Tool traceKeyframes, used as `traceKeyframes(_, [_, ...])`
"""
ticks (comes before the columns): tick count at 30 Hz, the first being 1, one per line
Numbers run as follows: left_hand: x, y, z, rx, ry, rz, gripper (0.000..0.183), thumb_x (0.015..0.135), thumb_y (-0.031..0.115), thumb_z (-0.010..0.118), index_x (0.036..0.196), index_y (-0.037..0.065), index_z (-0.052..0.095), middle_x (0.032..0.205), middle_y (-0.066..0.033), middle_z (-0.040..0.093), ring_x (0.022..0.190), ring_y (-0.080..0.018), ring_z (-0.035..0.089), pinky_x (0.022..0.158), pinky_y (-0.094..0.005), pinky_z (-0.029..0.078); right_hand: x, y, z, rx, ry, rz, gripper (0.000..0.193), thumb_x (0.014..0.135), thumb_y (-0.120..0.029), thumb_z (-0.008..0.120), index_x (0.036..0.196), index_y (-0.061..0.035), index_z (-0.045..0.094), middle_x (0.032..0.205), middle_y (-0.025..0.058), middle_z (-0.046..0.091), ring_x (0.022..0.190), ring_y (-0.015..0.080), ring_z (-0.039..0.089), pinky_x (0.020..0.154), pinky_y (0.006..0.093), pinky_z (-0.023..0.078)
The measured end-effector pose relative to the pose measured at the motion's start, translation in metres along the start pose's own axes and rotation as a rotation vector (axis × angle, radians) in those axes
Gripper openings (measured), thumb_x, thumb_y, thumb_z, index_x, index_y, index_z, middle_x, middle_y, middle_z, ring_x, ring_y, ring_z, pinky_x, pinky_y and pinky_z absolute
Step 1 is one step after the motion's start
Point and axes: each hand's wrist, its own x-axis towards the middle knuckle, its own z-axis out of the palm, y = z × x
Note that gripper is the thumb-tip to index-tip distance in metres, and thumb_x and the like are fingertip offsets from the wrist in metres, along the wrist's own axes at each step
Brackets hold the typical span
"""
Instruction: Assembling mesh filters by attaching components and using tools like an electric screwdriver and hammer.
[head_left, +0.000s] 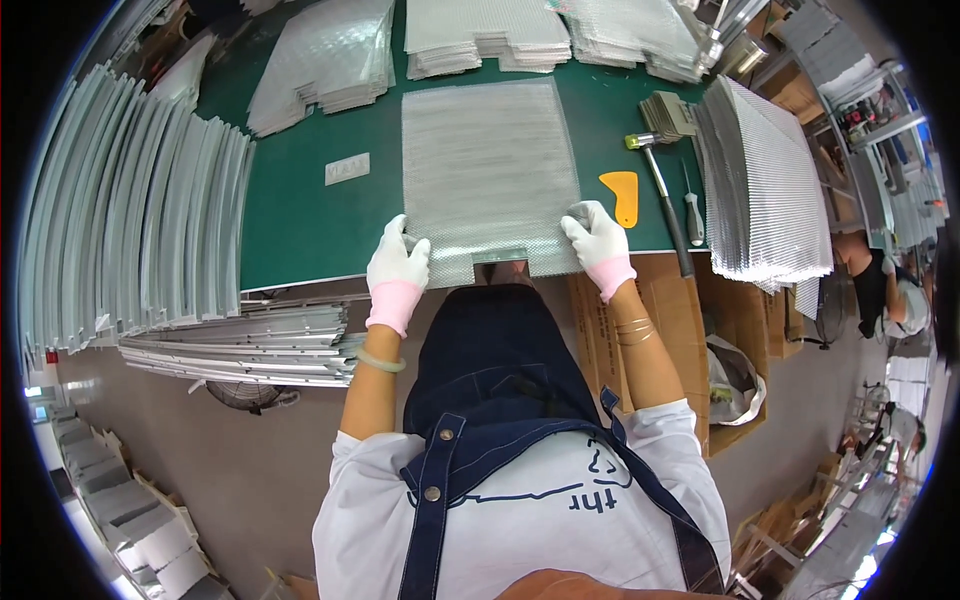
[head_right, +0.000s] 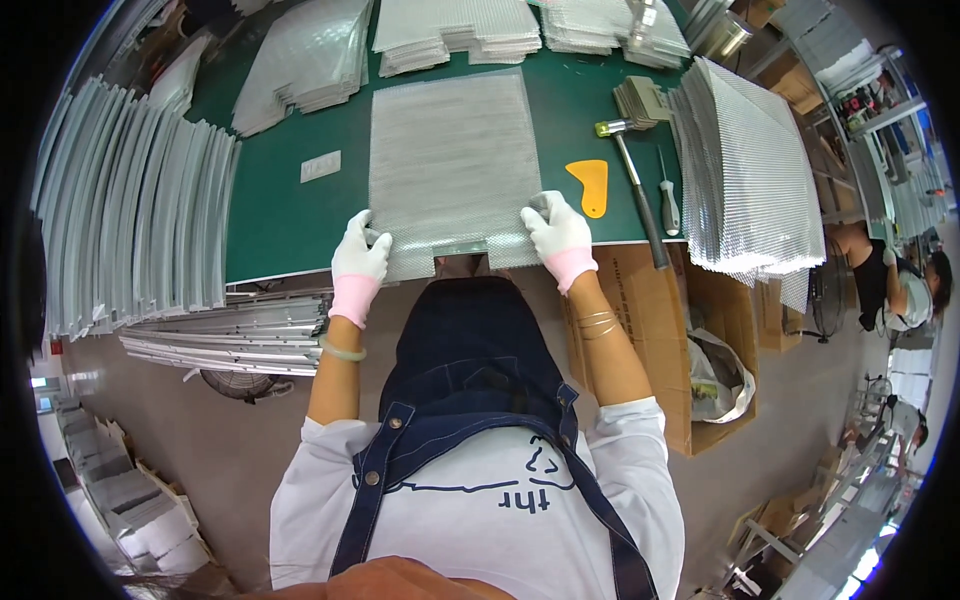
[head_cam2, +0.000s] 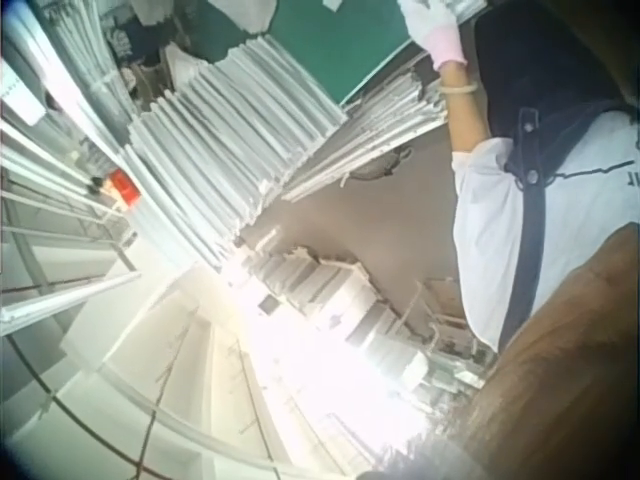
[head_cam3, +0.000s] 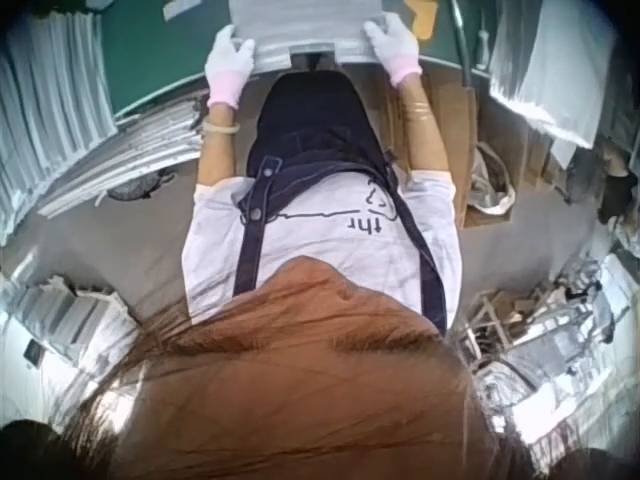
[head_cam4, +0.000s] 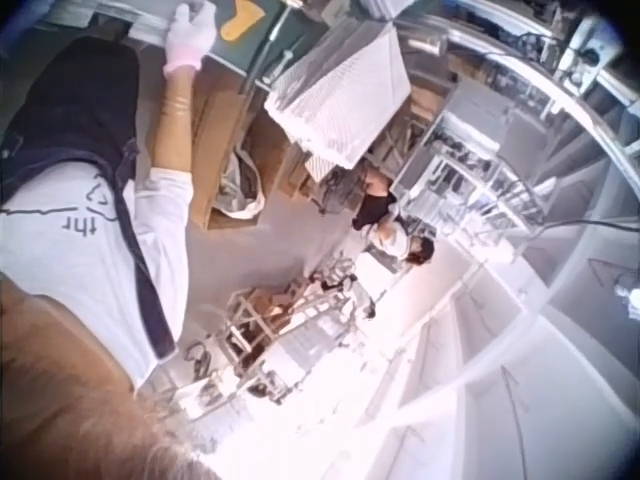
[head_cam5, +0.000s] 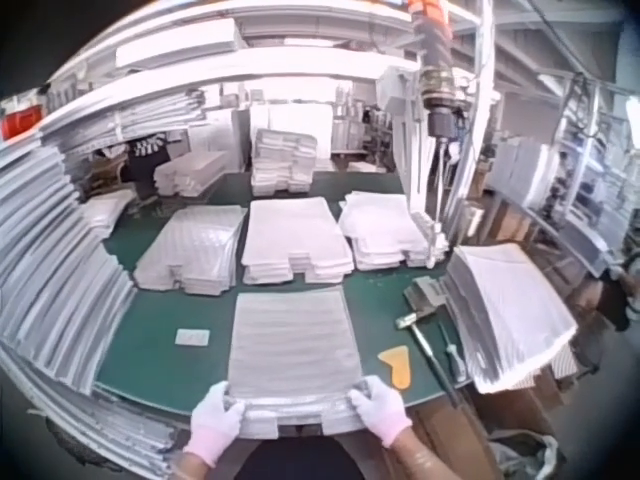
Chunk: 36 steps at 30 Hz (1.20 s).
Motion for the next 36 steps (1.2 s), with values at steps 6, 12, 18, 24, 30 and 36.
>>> traceKeyframes(6, [-0.006, 0.001, -0.001, 0.095, 0.034, 0.051, 0.052, 0.080, 0.021, 0.061, 0.126, 0.003, 0.045, 0.100, -0.0153, 0.062, 0.091, -0.0330, 0.061, 0.082, -0.0400, 0.047, -0.003, -0.006, 0.000, -0.091, -0.004, -0.017, 0.027, 0.084, -0.025, 0.060, 0.100, -0.0036, 0.057, 0.089, 0.0151, 0.066, 0.083, 0.0296, 0.064, 0.075, 0.0362, 0.049])
traceKeyframes(12, [-0.010, 0.003, -0.001, 0.140, 0.028, 0.035, 0.052, 0.080, 0.021, 0.060, 0.127, 0.003, 0.044, 0.103, -0.0168, 0.060, 0.092, -0.0347, 0.060, 0.082, -0.0411, 0.047, -0.007, -0.010, 0.001, -0.133, -0.014, 0.021, 0.029, 0.084, -0.027, 0.060, 0.100, -0.0030, 0.057, 0.091, 0.0174, 0.065, 0.087, 0.0323, 0.063, 0.079, 0.0375, 0.048])
traceKeyframes(18, [-0.010, 0.008, -0.001, 0.247, 0.030, 0.108, 0.053, 0.081, 0.023, 0.058, 0.126, 0.000, 0.042, 0.107, -0.0229, 0.057, 0.094, -0.0392, 0.058, 0.083, -0.0435, 0.047, -0.005, -0.014, -0.003, -0.178, -0.038, 0.139, 0.034, 0.082, -0.030, 0.062, 0.103, -0.0048, 0.055, 0.084, 0.0150, 0.065, 0.083, 0.0317, 0.063, 0.076, 0.0385, 0.049])
traceKeyframes(24, [-0.009, 0.004, -0.001, 0.319, 0.015, 0.111, 0.054, 0.083, 0.026, 0.057, 0.126, -0.002, 0.040, 0.109, -0.0239, 0.055, 0.094, -0.0390, 0.059, 0.082, -0.0433, 0.049, -0.004, -0.019, -0.002, -0.195, -0.038, 0.141, 0.037, 0.082, -0.030, 0.062, 0.106, -0.0036, 0.051, 0.085, 0.0159, 0.065, 0.082, 0.0336, 0.063, 0.076, 0.0390, 0.049])
traceKeyframes(30, [-0.008, 0.033, -0.016, 0.590, 0.013, -0.012, 0.058, 0.080, 0.032, 0.062, 0.130, 0.010, 0.041, 0.109, -0.0162, 0.052, 0.096, -0.0320, 0.057, 0.076, -0.0435, 0.049, -0.003, -0.029, 0.003, -0.457, 0.064, 0.067, 0.044, 0.079, -0.032, 0.066, 0.109, -0.0053, 0.049, 0.096, 0.0180, 0.062, 0.092, 0.0332, 0.061, 0.079, 0.0405, 0.048])
traceKeyframes(36, [0.000, 0.033, -0.009, 0.633, 0.165, 0.518, 0.031, 0.068, 0.020, 0.064, 0.100, 0.021, 0.066, 0.104, -0.0115, 0.058, 0.095, -0.0310, 0.056, 0.079, -0.0443, 0.046, -0.006, -0.025, -0.023, -0.620, 0.120, -0.110, 0.031, 0.074, -0.038, 0.064, 0.087, -0.0101, 0.063, 0.092, 0.0149, 0.058, 0.092, 0.0317, 0.055, 0.079, 0.0436, 0.046])
